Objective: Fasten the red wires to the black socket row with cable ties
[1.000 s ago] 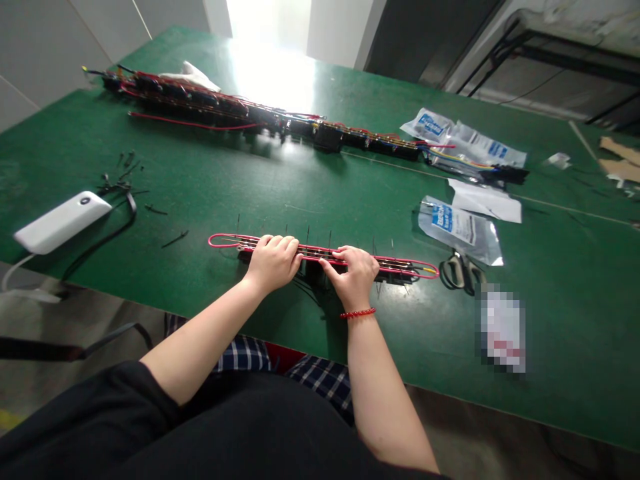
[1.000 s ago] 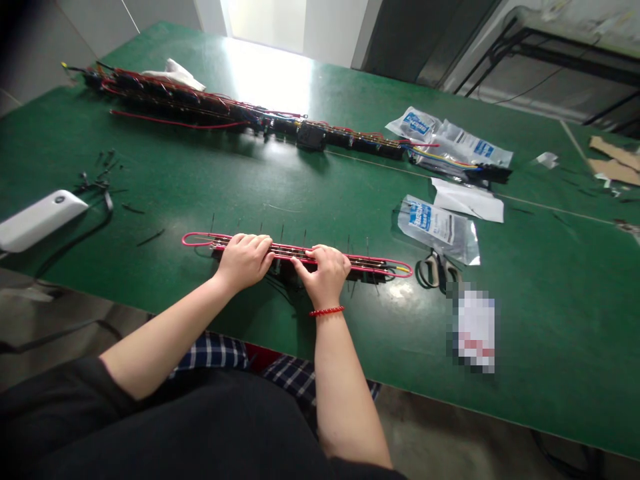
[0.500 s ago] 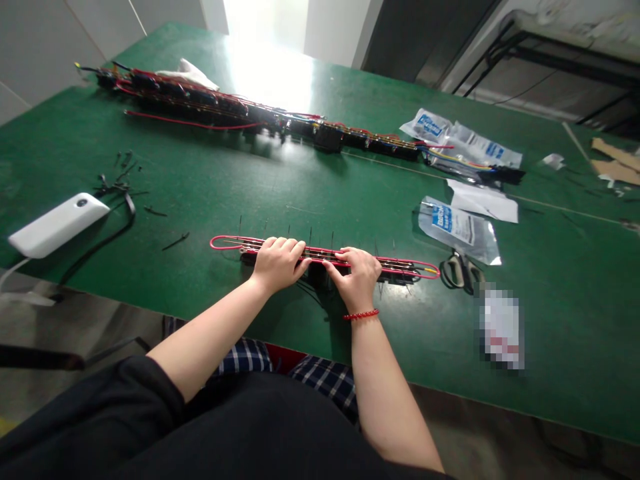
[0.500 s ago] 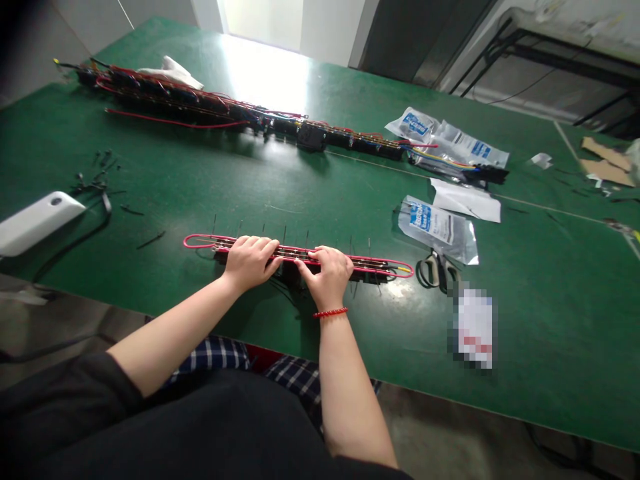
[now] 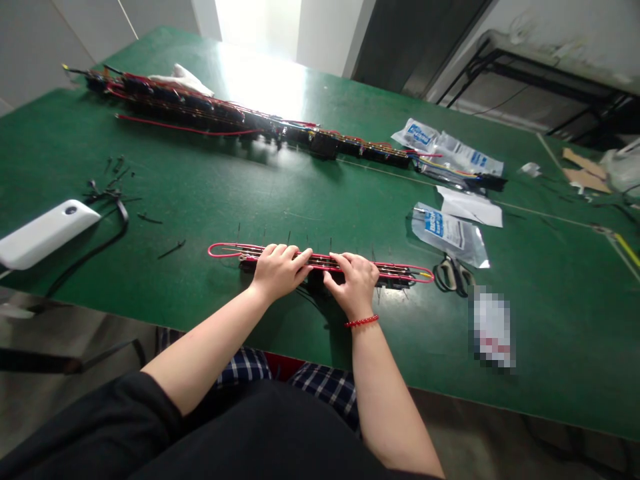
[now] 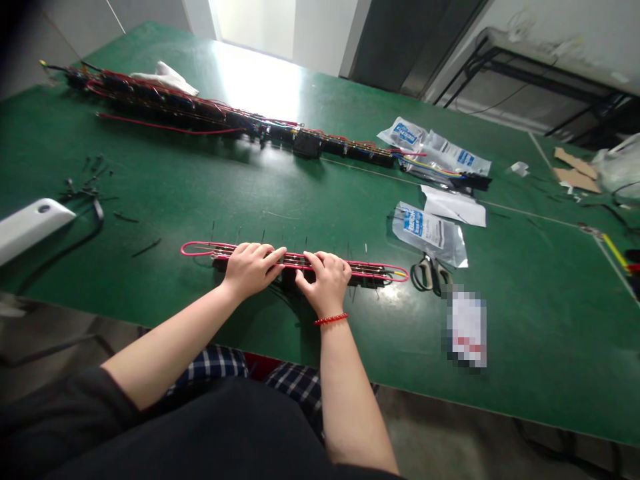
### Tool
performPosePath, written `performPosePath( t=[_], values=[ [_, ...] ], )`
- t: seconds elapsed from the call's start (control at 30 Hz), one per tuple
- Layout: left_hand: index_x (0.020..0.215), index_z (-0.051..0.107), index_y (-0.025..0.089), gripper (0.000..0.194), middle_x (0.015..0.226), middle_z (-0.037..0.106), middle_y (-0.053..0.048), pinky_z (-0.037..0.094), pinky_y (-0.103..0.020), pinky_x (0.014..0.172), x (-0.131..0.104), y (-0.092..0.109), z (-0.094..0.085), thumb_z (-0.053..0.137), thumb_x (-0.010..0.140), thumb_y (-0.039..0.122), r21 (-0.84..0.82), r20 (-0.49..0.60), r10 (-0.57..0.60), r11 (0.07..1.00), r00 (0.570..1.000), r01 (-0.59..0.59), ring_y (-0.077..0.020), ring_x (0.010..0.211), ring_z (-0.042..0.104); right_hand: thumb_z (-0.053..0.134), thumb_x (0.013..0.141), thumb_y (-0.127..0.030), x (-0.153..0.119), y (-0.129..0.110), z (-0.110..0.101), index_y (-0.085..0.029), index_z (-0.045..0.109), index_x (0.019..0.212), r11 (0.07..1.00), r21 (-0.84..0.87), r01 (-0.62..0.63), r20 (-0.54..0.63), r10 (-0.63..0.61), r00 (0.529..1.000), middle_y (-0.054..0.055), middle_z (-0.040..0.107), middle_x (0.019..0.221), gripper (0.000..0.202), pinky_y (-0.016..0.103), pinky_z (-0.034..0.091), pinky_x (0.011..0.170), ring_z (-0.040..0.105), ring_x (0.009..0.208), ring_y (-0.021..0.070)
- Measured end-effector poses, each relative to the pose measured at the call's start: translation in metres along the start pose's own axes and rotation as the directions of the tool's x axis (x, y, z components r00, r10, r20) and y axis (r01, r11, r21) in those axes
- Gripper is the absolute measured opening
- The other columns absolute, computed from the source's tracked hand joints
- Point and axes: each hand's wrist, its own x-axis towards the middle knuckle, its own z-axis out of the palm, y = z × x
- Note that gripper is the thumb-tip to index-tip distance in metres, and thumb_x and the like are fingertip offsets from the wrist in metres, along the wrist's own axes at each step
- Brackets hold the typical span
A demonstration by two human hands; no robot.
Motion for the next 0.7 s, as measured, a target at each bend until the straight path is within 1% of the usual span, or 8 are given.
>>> performPosePath(
  t=[0.23,0.4,0.53,0.7],
  values=[
    [0.126,0.066,0.024,0.041,0.108,0.074,-0.009,0.040,-0.044,0.086,0.001,0.002,0.000,0.046,0.100,0.049,-0.016,0.003,-0.023,1.000,1.000,0.023,-0.0271,0.096,0.065,0.067,0.083,-0.044,0.006,-0.009,-0.009,-0.030,0.069,0.119,0.998,-0.028,-0.060,0.092,0.062,0.994,0.006,0.068,0.118,0.038,0.049,0.026,0.107,0.055,0.116,0.0283],
    [0.131,0.063,0.025,0.042,0.108,0.074,-0.008,0.040,-0.044,0.084,0.001,0.001,0.002,0.047,0.100,0.049,-0.013,-0.012,-0.017,1.000,1.000,0.016,-0.0269,0.095,0.065,0.068,0.083,-0.044,0.010,-0.011,-0.013,-0.031,0.070,0.116,0.996,-0.022,-0.091,0.136,0.093,0.986,0.006,0.068,0.117,0.036,0.050,0.027,0.105,0.055,0.116,0.0285],
    [0.125,0.066,0.026,0.038,0.106,0.074,-0.007,0.040,-0.043,0.083,0.001,0.000,0.003,0.047,0.101,0.048,-0.010,-0.025,0.002,1.000,1.000,-0.002,-0.0258,0.093,0.066,0.067,0.084,-0.044,0.008,-0.009,-0.012,-0.032,0.069,0.117,0.997,-0.029,-0.075,0.128,0.078,0.989,0.005,0.068,0.118,0.035,0.049,0.027,0.106,0.055,0.116,0.0279],
    [0.121,0.068,0.026,0.036,0.106,0.075,-0.007,0.041,-0.042,0.083,0.000,-0.001,0.005,0.050,0.100,0.048,-0.018,-0.055,0.001,1.000,0.999,-0.002,-0.0251,0.093,0.067,0.064,0.087,-0.045,0.002,-0.004,-0.005,-0.029,0.067,0.121,0.999,-0.038,-0.009,0.053,0.011,0.999,0.006,0.068,0.119,0.038,0.048,0.028,0.108,0.056,0.116,0.0275]
  ],
)
